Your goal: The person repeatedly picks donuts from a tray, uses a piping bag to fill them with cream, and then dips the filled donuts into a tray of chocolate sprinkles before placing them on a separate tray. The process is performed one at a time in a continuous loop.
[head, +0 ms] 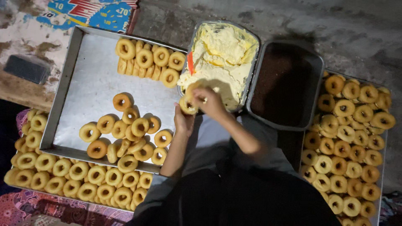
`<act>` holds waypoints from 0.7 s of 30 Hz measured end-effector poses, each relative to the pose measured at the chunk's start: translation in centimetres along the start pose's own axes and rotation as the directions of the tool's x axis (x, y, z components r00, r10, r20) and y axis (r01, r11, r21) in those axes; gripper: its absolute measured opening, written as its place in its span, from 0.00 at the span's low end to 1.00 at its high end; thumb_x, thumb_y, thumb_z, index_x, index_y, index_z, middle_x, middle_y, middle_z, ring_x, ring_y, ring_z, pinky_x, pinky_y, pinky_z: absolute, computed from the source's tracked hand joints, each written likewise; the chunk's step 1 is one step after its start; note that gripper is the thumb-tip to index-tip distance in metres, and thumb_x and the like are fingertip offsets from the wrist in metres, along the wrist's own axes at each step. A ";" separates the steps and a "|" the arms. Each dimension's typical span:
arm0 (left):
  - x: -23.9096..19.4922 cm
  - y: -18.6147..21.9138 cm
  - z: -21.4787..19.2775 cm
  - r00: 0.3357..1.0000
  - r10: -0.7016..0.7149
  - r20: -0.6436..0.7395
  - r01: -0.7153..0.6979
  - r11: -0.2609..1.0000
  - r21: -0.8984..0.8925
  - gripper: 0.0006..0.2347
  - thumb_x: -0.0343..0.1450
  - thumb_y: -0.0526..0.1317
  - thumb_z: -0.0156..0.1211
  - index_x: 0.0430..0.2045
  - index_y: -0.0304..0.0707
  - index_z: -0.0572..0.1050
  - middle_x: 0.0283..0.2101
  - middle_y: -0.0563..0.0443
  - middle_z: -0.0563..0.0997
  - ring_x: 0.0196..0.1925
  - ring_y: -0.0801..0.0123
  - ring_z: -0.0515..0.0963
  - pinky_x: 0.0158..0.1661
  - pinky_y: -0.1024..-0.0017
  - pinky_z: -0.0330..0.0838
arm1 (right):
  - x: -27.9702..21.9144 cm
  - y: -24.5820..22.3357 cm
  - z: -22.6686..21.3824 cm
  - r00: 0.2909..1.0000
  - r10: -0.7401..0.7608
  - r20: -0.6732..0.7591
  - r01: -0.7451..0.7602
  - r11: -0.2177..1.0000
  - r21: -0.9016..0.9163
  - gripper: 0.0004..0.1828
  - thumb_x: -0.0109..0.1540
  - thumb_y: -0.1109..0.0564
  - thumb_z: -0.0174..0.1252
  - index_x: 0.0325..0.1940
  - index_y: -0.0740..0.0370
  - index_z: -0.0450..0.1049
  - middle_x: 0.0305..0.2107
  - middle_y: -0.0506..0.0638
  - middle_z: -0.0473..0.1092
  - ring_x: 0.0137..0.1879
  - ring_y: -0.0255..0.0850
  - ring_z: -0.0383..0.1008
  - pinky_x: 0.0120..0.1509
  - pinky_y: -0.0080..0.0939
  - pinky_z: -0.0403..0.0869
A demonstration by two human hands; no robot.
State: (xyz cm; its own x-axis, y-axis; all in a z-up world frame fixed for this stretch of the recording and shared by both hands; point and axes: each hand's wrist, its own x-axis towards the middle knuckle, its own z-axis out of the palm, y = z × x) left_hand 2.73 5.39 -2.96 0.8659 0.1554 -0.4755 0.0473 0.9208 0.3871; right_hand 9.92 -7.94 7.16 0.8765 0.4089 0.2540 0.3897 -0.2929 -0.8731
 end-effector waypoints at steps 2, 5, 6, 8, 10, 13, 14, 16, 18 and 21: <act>-0.2 -0.1 0.7 0.999 0.025 0.043 -0.024 1.000 -0.011 0.26 0.81 0.55 0.33 0.61 0.30 0.67 0.62 0.41 0.75 0.64 0.57 0.74 0.65 0.59 0.66 | -1.5 -1.5 -0.3 0.992 -0.117 0.052 0.120 0.990 -0.070 0.15 0.57 0.61 0.70 0.47 0.61 0.77 0.39 0.53 0.78 0.44 0.46 0.81 0.49 0.46 0.78; -1.2 -1.1 1.7 0.995 0.055 0.081 -0.054 0.998 -0.022 0.24 0.81 0.52 0.35 0.61 0.28 0.67 0.62 0.40 0.74 0.63 0.56 0.74 0.65 0.56 0.67 | -2.0 -2.7 -1.8 0.997 -0.055 -0.044 0.050 0.991 -0.124 0.15 0.58 0.61 0.69 0.48 0.61 0.77 0.41 0.53 0.77 0.46 0.45 0.81 0.51 0.44 0.79; -1.6 -1.6 2.1 0.996 0.033 0.081 -0.032 0.999 -0.012 0.24 0.81 0.52 0.34 0.61 0.29 0.67 0.62 0.42 0.75 0.64 0.57 0.75 0.65 0.58 0.67 | -1.9 -2.9 -2.4 0.994 -0.003 -0.112 -0.012 0.991 -0.131 0.15 0.59 0.62 0.68 0.49 0.61 0.77 0.42 0.52 0.77 0.47 0.45 0.81 0.52 0.43 0.80; -2.3 -2.2 2.9 0.994 0.002 0.111 -0.001 1.000 -0.010 0.24 0.82 0.52 0.35 0.62 0.30 0.67 0.62 0.43 0.75 0.62 0.59 0.74 0.62 0.60 0.67 | -2.3 -3.2 -3.7 0.981 -0.167 -0.104 0.149 0.976 -0.160 0.14 0.58 0.62 0.69 0.47 0.61 0.77 0.43 0.53 0.77 0.49 0.47 0.80 0.54 0.44 0.78; -2.9 -2.7 3.6 0.986 -0.017 0.167 0.021 1.000 -0.023 0.23 0.86 0.52 0.37 0.64 0.29 0.67 0.61 0.41 0.74 0.58 0.58 0.73 0.56 0.62 0.66 | -3.5 -3.2 -4.7 0.973 -0.226 -0.047 0.213 0.957 -0.198 0.14 0.57 0.62 0.71 0.46 0.61 0.77 0.42 0.54 0.78 0.48 0.48 0.79 0.54 0.45 0.77; -3.5 -3.1 4.8 0.992 -0.072 0.099 0.074 0.997 -0.016 0.23 0.80 0.51 0.35 0.60 0.30 0.67 0.60 0.42 0.75 0.61 0.57 0.75 0.60 0.60 0.71 | -5.2 -2.5 -7.0 0.992 -0.118 -0.051 0.103 0.967 -0.232 0.15 0.56 0.62 0.71 0.46 0.62 0.79 0.40 0.53 0.79 0.46 0.46 0.80 0.51 0.43 0.77; -3.8 -3.5 5.3 0.993 -0.078 0.091 0.079 0.997 -0.004 0.23 0.80 0.50 0.35 0.60 0.30 0.67 0.60 0.42 0.75 0.61 0.57 0.75 0.61 0.60 0.71 | -5.6 -2.3 -7.9 0.987 -0.047 -0.153 0.015 0.979 -0.204 0.14 0.57 0.62 0.70 0.47 0.62 0.78 0.41 0.54 0.79 0.46 0.44 0.81 0.51 0.41 0.78; -4.3 -4.3 6.5 0.993 -0.086 0.076 0.085 0.996 0.022 0.22 0.81 0.49 0.36 0.60 0.29 0.66 0.60 0.42 0.75 0.62 0.58 0.75 0.61 0.61 0.71 | -6.3 -2.3 -9.2 0.956 0.084 -0.280 -0.115 0.989 -0.094 0.14 0.60 0.63 0.68 0.49 0.62 0.78 0.43 0.53 0.80 0.47 0.43 0.82 0.52 0.38 0.79; -4.9 -5.6 7.9 0.979 -0.132 0.154 0.128 0.991 0.032 0.21 0.82 0.49 0.36 0.61 0.29 0.66 0.61 0.42 0.74 0.63 0.58 0.74 0.63 0.62 0.69 | -7.1 -2.8 -10.1 0.924 0.207 -0.322 -0.199 0.978 0.057 0.14 0.62 0.62 0.68 0.52 0.62 0.79 0.42 0.53 0.81 0.48 0.43 0.81 0.55 0.38 0.78; -6.0 -7.6 9.4 0.959 -0.173 0.224 0.164 0.985 0.058 0.21 0.81 0.48 0.36 0.62 0.30 0.65 0.63 0.42 0.73 0.65 0.58 0.72 0.64 0.62 0.67 | -9.3 -4.2 -11.5 0.986 0.135 -0.095 -0.139 0.990 -0.035 0.18 0.61 0.62 0.68 0.55 0.63 0.78 0.46 0.54 0.79 0.49 0.43 0.81 0.55 0.39 0.77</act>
State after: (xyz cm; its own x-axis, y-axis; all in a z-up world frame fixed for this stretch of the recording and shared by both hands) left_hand 1.86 -5.93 4.41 0.9341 -0.0903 -0.3455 0.2173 0.9114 0.3494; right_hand 3.41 -20.40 13.22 0.9439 0.2818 0.1723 0.2741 -0.3771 -0.8847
